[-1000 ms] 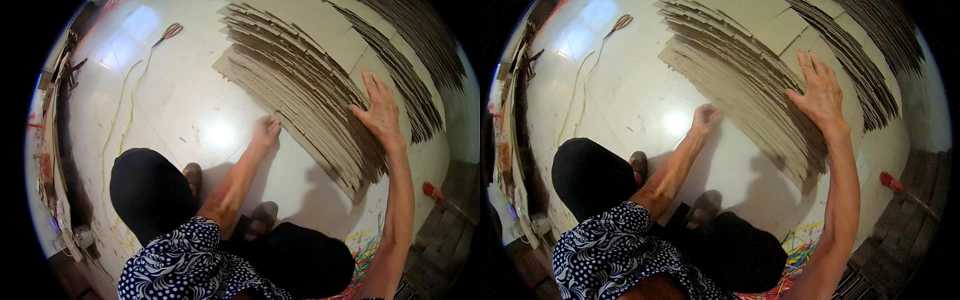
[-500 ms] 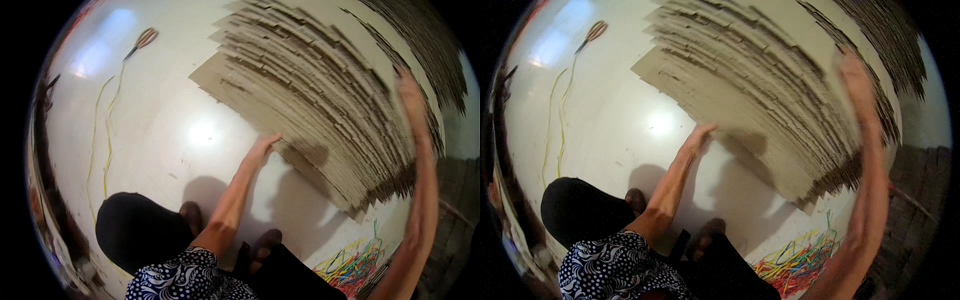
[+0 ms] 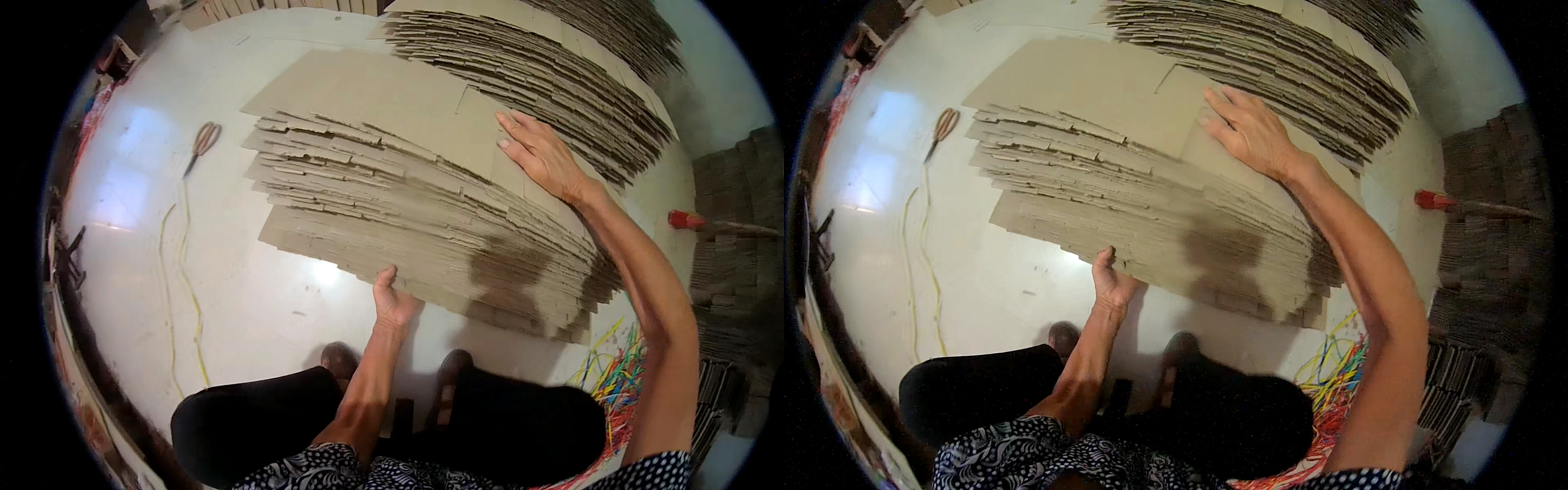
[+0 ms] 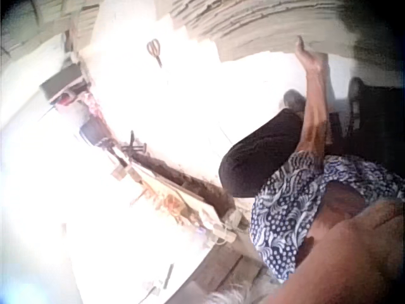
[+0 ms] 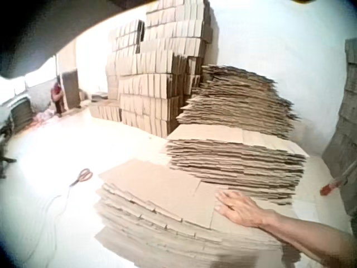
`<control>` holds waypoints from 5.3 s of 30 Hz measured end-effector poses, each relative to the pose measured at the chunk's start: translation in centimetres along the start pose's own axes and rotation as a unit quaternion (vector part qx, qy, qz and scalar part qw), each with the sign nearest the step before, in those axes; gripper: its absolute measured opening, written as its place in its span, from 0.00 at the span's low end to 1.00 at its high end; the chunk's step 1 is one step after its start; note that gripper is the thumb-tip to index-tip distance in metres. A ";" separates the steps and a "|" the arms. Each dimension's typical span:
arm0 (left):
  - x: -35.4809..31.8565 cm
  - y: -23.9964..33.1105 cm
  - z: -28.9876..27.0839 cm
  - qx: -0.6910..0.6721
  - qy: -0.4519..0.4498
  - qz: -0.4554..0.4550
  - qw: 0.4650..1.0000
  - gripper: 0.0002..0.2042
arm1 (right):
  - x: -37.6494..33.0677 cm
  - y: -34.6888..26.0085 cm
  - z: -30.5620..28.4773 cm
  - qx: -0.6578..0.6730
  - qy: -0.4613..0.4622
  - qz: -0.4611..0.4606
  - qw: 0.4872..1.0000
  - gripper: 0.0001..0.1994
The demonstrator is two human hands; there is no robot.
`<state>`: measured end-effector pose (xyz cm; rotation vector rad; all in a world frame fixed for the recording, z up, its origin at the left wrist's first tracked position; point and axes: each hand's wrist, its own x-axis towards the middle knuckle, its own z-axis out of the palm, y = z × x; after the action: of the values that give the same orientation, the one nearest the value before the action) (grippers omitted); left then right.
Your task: The person sits on the floor and repeatedly stacks flat cardboard pieces, wraps them with yellow plastic straps, and ties the bundles. They use scissors to cut the straps and place the finished bundles on a growing stack nearby.
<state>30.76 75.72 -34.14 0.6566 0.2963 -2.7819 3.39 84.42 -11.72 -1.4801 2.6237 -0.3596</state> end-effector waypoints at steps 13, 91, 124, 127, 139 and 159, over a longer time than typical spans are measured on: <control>-14.0 -4.9 10.9 0.136 0.125 0.003 0.983 0.24 | 5.5 11.1 8.4 0.214 -0.200 0.239 0.926 0.38; -4.8 27.0 4.7 0.549 -0.014 0.326 0.770 0.13 | -22.2 -15.8 12.6 -0.028 -0.026 -0.106 0.994 0.17; -0.2 22.4 5.3 0.496 0.135 0.514 0.686 0.18 | -19.9 -11.8 13.3 -0.027 0.010 -0.055 0.998 0.24; 1.6 22.7 6.4 0.534 0.158 0.495 0.667 0.19 | -17.5 -10.2 12.1 0.041 -0.001 -0.026 0.999 0.22; -13.9 20.3 3.9 0.531 0.178 0.532 0.635 0.20 | -22.2 -15.4 5.9 0.041 -0.067 -0.111 0.991 0.21; -18.9 18.6 8.1 0.492 0.079 0.579 0.645 0.18 | -18.8 -10.5 7.3 0.184 -0.082 0.029 0.979 0.24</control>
<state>49.41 60.11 -20.86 0.8314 -1.2619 -1.3744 23.35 94.17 -16.46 -1.2519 2.3091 -0.6465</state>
